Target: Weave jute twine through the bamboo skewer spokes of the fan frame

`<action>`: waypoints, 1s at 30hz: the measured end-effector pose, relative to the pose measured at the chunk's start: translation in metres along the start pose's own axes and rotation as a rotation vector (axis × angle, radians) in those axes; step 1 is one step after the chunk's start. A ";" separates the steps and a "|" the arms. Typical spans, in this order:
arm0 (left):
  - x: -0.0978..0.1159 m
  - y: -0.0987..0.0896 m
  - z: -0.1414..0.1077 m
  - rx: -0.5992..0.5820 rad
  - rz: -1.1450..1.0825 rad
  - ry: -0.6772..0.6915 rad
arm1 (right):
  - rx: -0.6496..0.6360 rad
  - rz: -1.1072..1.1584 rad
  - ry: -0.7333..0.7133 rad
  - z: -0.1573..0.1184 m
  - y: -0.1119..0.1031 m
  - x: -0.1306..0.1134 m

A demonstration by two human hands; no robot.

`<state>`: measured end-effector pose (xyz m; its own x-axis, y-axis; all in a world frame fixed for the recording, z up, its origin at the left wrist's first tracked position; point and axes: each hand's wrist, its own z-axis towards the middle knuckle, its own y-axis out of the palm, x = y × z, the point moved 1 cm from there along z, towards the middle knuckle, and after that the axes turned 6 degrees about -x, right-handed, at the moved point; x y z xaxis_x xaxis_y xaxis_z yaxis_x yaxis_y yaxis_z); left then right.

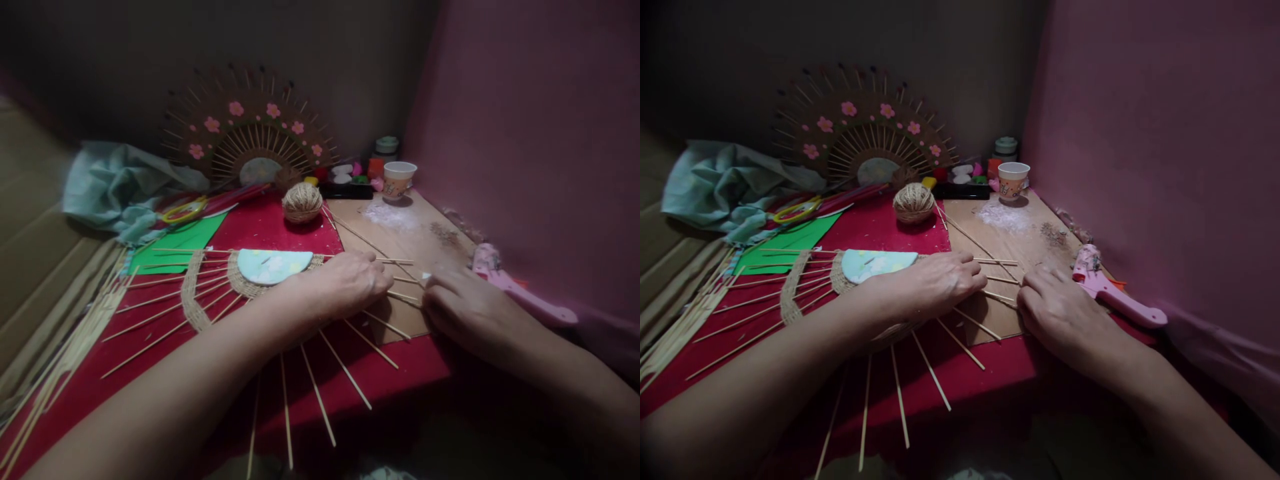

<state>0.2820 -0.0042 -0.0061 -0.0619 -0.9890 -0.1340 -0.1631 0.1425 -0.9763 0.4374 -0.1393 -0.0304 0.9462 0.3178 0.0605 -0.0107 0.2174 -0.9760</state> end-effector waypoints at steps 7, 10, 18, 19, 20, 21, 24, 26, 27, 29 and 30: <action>0.001 -0.002 0.000 0.016 -0.028 -0.032 | 0.014 0.229 0.056 -0.005 -0.005 -0.010; 0.001 -0.002 0.000 0.008 -0.047 -0.036 | 0.063 0.280 0.039 -0.003 -0.006 -0.013; -0.005 0.000 -0.002 0.002 -0.111 -0.053 | 0.089 0.100 0.066 0.004 -0.004 -0.014; -0.005 0.000 -0.002 0.011 -0.116 -0.047 | 0.084 0.065 0.093 0.003 -0.003 -0.011; -0.005 -0.001 -0.002 0.014 -0.119 -0.045 | 0.083 0.032 0.113 0.003 -0.003 -0.008; -0.005 -0.001 -0.001 0.010 -0.122 -0.047 | 0.082 0.001 0.128 0.003 -0.002 -0.006; -0.005 -0.002 0.000 -0.024 -0.132 -0.059 | 0.077 -0.107 0.147 0.004 -0.001 0.001; -0.005 -0.002 0.000 -0.039 -0.133 -0.059 | 0.068 -0.161 0.155 0.007 -0.001 0.003; -0.005 -0.002 0.000 -0.037 -0.132 -0.056 | 0.060 -0.177 0.163 0.009 -0.001 0.003; -0.006 -0.001 0.000 -0.026 -0.126 -0.052 | 0.044 -0.191 0.182 0.013 0.000 0.003; -0.006 0.000 0.000 -0.019 -0.124 -0.052 | 0.035 -0.191 0.185 0.016 0.001 0.003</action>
<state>0.2823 0.0016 -0.0050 0.0111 -0.9997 -0.0215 -0.1852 0.0191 -0.9825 0.4356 -0.1237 -0.0277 0.9750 0.0946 0.2008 0.1660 0.2901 -0.9425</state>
